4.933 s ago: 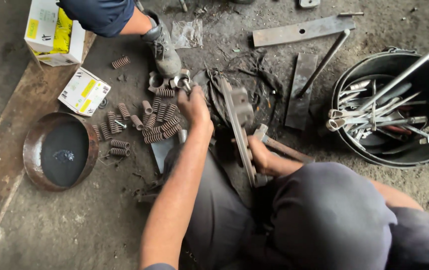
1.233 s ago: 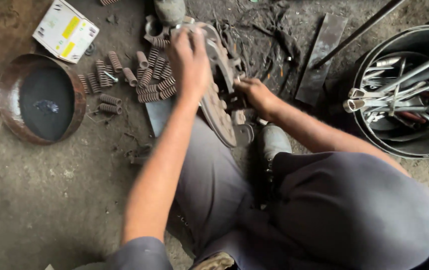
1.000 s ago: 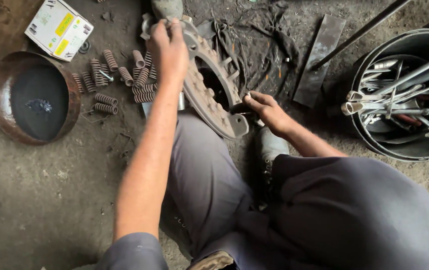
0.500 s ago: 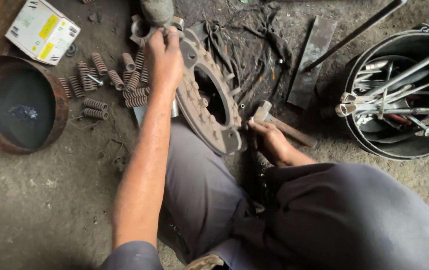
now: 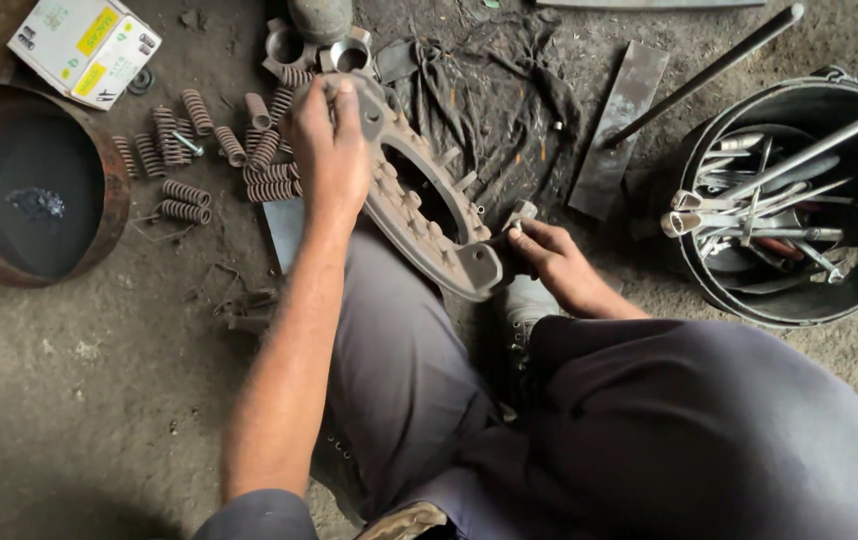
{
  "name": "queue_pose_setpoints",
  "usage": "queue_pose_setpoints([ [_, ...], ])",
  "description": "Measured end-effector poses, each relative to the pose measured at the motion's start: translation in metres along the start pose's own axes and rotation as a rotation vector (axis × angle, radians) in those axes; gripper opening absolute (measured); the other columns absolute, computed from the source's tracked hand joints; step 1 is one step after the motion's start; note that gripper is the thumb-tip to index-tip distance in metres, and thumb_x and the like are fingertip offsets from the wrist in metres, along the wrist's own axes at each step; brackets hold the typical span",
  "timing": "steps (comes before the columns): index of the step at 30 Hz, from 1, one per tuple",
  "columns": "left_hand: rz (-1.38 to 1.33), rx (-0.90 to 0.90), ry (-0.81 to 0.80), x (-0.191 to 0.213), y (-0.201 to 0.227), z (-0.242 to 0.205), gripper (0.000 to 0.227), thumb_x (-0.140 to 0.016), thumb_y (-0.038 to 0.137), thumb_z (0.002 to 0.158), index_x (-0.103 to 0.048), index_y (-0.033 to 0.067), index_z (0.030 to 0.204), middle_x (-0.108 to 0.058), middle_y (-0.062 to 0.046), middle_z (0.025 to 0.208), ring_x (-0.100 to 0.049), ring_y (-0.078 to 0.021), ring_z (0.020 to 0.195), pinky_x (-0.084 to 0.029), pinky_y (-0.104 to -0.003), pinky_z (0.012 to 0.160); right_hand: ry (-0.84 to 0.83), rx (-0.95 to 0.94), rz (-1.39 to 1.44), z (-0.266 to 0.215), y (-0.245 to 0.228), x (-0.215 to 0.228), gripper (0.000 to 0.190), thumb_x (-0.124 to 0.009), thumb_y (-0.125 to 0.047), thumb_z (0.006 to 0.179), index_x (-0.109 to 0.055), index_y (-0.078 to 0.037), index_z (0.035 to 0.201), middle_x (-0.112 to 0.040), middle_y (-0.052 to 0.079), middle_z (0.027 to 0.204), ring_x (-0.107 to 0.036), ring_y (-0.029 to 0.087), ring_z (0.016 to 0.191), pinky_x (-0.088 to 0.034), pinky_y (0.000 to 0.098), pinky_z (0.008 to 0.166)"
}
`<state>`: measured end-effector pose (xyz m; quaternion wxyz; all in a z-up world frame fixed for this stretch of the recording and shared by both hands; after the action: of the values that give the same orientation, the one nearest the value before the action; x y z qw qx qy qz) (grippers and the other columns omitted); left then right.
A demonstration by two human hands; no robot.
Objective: The person reassembles a clutch pressure plate on the ground by positioning springs and metal cylinders into the frame. They use a hammer to tap pins into place and apply grease from a tube onto the internal parts.
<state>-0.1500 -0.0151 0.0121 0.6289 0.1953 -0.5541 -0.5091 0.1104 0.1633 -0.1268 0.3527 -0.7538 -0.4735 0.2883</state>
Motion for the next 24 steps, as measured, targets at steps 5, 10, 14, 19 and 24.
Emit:
queue_pose_setpoints([
  [5,-0.117,0.091,0.056,0.012,-0.021,-0.007,0.024,-0.052,0.020,0.107,-0.067,0.0015,0.103,-0.072,-0.014,0.100,-0.069,-0.0279,0.094,-0.053,-0.041,0.086,-0.027,0.051,-0.287,0.001,-0.029,0.009,0.049,-0.059,-0.030,0.103,-0.058,0.001,0.141,-0.070,0.006,0.113,-0.057,0.013,0.095,-0.049,0.0308,0.081],
  [10,-0.110,0.205,0.121,0.015,-0.037,-0.016,0.023,-0.053,0.021,0.106,-0.065,0.0006,0.103,-0.068,-0.014,0.099,-0.066,-0.0289,0.094,-0.052,-0.041,0.085,-0.068,0.334,-0.528,-0.007,-0.078,0.011,0.060,-0.060,-0.029,0.109,-0.040,0.013,0.147,-0.057,0.020,0.140,-0.056,0.018,0.130,-0.046,0.0345,0.106],
  [14,-0.050,0.184,0.141,0.008,-0.036,-0.009,0.022,-0.053,0.020,0.105,-0.065,0.0031,0.100,-0.067,-0.011,0.099,-0.066,-0.0255,0.096,-0.051,-0.040,0.086,-0.077,0.228,-0.629,-0.004,-0.088,0.005,0.058,-0.059,-0.032,0.102,-0.050,0.009,0.142,-0.070,0.022,0.128,-0.066,0.021,0.117,-0.053,0.0353,0.099],
  [19,0.052,0.001,0.127,-0.014,-0.016,0.003,0.023,-0.051,0.020,0.108,-0.067,0.0077,0.098,-0.070,-0.005,0.089,-0.066,-0.0175,0.081,-0.051,-0.036,0.073,-0.159,0.215,-0.686,-0.010,-0.096,-0.007,0.052,-0.057,-0.034,0.102,-0.060,0.008,0.133,-0.074,0.020,0.122,-0.070,0.022,0.113,-0.055,0.0354,0.098],
  [24,-0.115,-0.080,-0.026,-0.036,0.009,0.018,0.029,-0.045,0.024,0.111,-0.064,0.0076,0.097,-0.071,0.002,0.079,-0.056,-0.0110,0.049,-0.042,-0.030,0.040,-0.127,0.276,-0.665,-0.020,-0.115,-0.015,0.039,-0.063,-0.025,0.101,-0.062,0.004,0.128,-0.074,0.017,0.118,-0.071,0.017,0.110,-0.057,0.0315,0.094],
])
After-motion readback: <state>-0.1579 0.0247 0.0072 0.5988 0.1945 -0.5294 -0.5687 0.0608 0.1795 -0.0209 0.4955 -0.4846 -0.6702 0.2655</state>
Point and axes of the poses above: each hand's wrist, its own z-axis towards the middle knuckle, its own x-axis out of the back of the hand, y = z × x, the point moved 8 cm from there along z, towards the middle knuckle
